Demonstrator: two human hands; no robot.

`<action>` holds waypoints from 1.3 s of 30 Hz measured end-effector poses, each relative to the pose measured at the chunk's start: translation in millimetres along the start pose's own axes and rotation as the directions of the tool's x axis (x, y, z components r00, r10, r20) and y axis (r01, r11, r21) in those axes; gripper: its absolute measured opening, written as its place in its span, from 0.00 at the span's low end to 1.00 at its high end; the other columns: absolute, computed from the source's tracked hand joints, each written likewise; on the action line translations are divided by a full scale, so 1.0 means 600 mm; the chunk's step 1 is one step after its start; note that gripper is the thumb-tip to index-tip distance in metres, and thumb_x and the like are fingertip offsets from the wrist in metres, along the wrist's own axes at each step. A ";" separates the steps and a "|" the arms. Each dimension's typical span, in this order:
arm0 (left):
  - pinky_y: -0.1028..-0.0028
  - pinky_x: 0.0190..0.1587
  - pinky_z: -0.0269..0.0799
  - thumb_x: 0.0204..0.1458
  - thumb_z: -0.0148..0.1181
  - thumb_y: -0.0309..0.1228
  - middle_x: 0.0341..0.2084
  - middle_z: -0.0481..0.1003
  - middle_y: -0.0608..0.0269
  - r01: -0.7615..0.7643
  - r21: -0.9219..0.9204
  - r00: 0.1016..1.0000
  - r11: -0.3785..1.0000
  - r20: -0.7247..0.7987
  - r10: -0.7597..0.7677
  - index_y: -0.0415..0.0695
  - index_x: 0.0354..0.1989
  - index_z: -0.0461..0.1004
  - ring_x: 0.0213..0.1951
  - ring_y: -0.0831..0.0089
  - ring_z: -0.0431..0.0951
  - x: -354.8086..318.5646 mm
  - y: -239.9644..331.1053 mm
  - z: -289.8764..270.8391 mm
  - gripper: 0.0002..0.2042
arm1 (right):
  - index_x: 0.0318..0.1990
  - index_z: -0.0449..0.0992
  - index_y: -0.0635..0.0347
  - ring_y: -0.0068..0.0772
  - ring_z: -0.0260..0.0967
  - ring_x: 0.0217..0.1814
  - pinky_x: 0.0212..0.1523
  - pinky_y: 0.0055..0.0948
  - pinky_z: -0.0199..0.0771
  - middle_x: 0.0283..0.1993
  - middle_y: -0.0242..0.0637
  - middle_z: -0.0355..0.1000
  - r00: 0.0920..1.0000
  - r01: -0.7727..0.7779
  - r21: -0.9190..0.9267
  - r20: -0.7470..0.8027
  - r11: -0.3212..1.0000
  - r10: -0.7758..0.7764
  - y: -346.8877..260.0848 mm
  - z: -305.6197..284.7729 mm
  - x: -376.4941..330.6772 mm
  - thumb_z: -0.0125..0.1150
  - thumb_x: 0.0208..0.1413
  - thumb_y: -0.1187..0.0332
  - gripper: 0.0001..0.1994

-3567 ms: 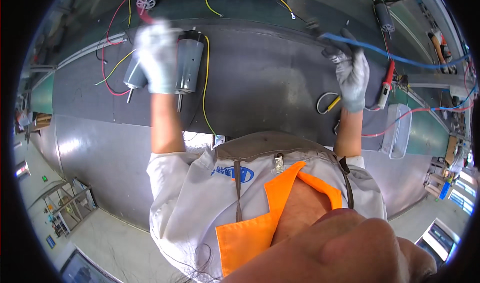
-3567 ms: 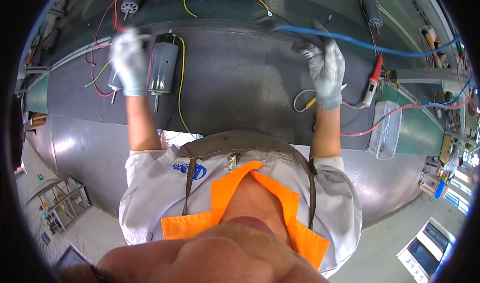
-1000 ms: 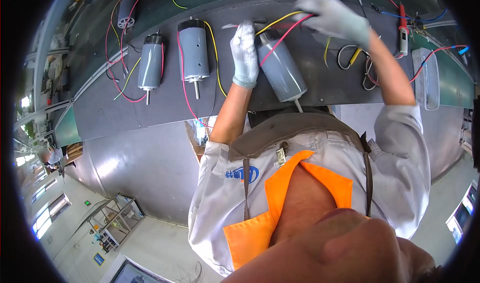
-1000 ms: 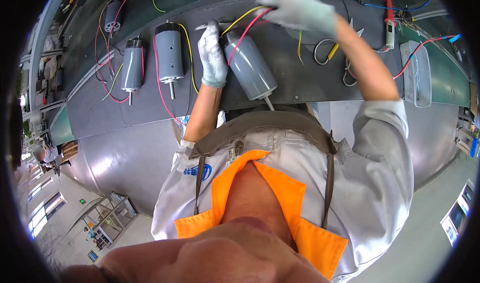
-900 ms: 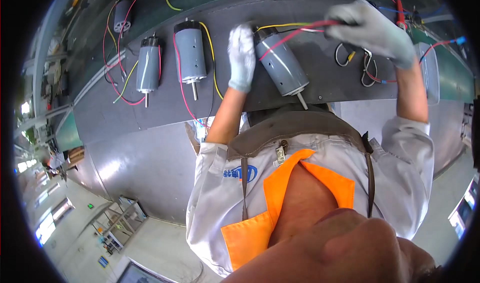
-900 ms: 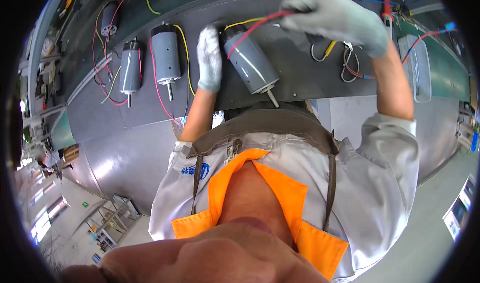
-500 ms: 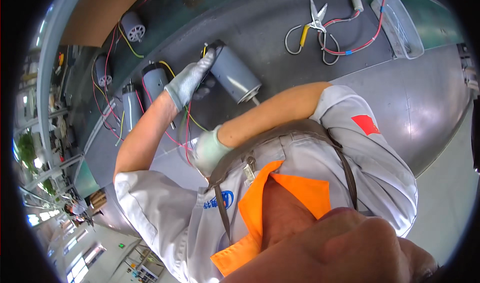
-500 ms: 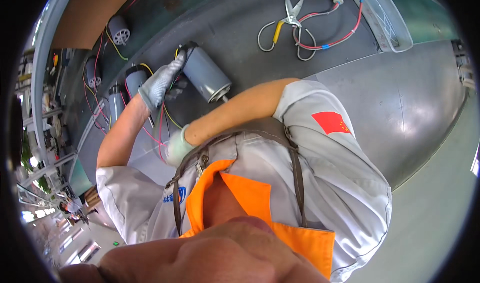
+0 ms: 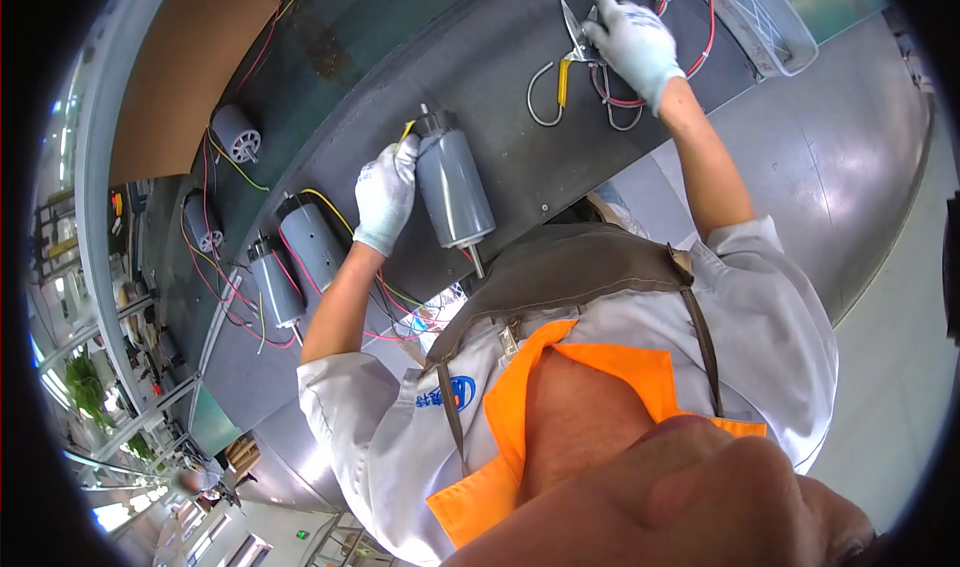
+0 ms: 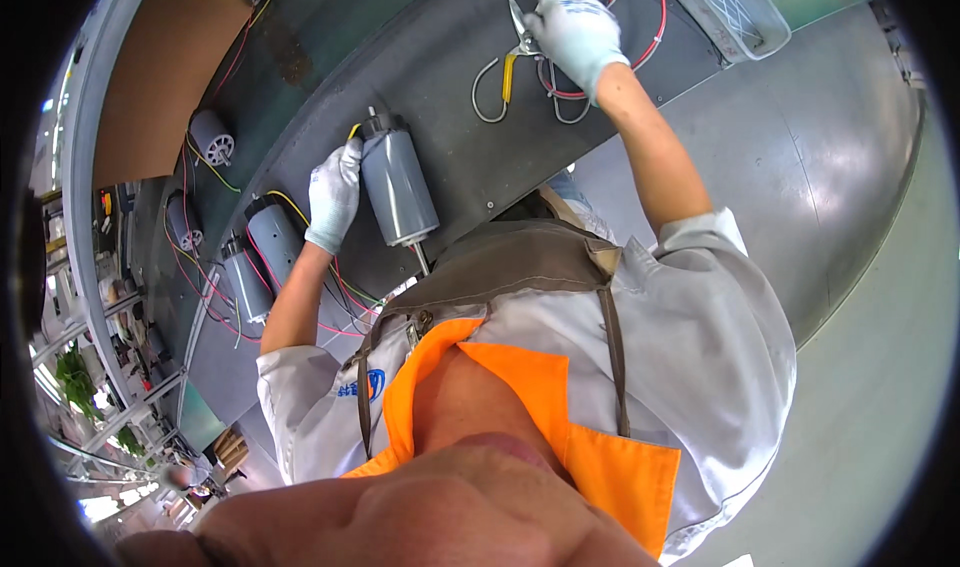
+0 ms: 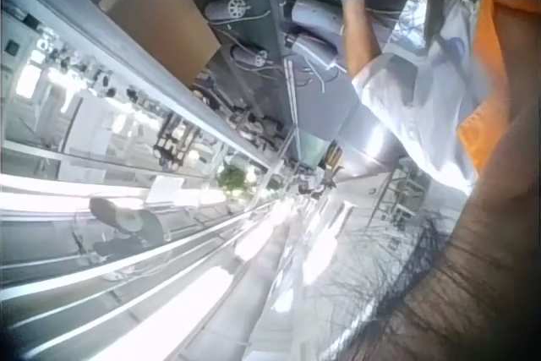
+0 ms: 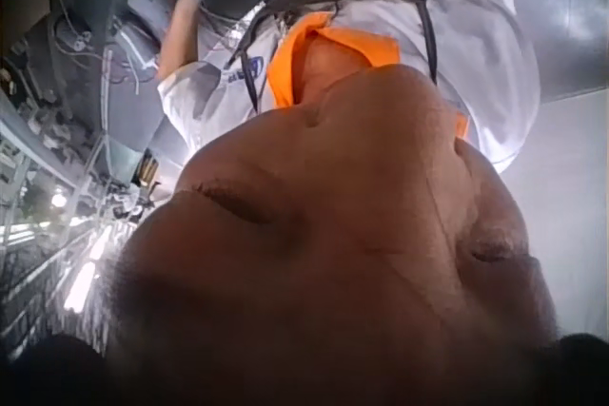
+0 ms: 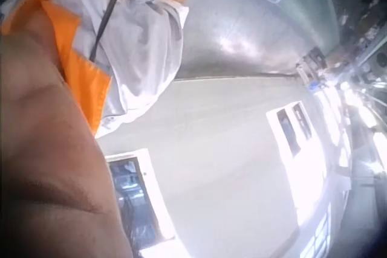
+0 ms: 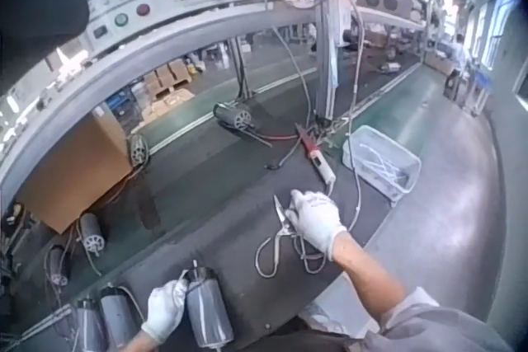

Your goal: The recorder is assembling electrical components onto small industrial motors.

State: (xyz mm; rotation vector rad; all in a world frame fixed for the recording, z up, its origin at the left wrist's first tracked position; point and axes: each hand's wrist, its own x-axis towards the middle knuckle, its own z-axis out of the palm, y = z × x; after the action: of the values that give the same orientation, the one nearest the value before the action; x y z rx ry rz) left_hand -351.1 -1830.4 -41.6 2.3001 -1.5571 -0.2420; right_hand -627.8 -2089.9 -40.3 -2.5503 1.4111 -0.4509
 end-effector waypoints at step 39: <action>0.56 0.28 0.73 0.65 0.49 0.48 0.21 0.78 0.48 -0.066 0.160 0.997 0.985 0.040 0.061 0.46 0.37 0.77 0.25 0.49 0.79 0.004 0.060 0.014 0.18 | 0.48 0.82 0.55 0.44 0.78 0.42 0.45 0.36 0.75 0.45 0.44 0.80 0.954 -0.099 -0.015 -0.285 0.995 0.090 0.409 -0.190 0.074 0.60 0.60 0.60 0.14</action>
State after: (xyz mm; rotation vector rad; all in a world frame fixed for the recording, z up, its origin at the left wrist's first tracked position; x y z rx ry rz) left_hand -384.0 -1846.1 -35.5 2.3734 -1.7221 -0.1460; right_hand -839.8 -2259.4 -2.4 -2.5026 1.6357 -0.8137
